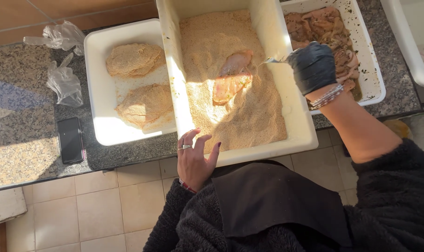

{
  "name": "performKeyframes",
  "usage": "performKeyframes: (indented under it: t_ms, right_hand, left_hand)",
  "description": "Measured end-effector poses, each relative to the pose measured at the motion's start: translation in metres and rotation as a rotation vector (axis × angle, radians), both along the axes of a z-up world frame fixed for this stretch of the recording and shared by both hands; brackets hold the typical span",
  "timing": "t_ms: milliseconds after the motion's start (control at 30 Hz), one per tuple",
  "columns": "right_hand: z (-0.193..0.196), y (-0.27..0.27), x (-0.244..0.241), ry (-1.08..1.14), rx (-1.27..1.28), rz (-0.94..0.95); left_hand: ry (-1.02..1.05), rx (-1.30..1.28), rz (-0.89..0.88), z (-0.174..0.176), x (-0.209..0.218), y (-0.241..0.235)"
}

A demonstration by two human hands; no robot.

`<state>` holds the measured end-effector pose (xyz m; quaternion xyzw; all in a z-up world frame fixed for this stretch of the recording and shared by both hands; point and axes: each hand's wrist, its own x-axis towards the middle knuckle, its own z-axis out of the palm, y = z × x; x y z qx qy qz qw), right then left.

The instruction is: Breading marinated chicken fillets by coating them in breadcrumbs and transferring them to a storage bin.

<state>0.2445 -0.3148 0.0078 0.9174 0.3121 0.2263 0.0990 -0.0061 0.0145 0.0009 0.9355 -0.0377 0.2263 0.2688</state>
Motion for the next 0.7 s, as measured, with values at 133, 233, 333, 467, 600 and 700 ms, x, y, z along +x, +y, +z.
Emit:
performKeyframes:
  t_ms: [133,233,333,467,600,700]
  right_hand:
    - [-0.01,-0.072,0.001,-0.058,-0.019,-0.315]
    - [-0.098,-0.123,0.019,0.164,-0.156,-0.622]
    - [-0.134,-0.131,0.021,0.397,-0.239,-0.743]
    - [-0.054,-0.052,-0.03,0.174,-0.006,-0.425]
    - [-0.024,0.059,-0.059,0.645,0.264,-0.298]
    - [-0.051,0.114,-0.075,0.944,0.029,-0.262]
  left_hand:
    - [0.012,-0.009,0.012,0.002,-0.002,-0.001]
    - [0.008,-0.005,0.005,0.0,-0.004,-0.001]
    - [-0.001,0.007,-0.014,0.0,-0.003,0.002]
    - [-0.009,0.022,-0.053,-0.005,-0.004,0.005]
    - [-0.008,0.007,-0.066,-0.006,-0.005,0.005]
    - [-0.038,-0.008,-0.084,-0.007,-0.004,0.008]
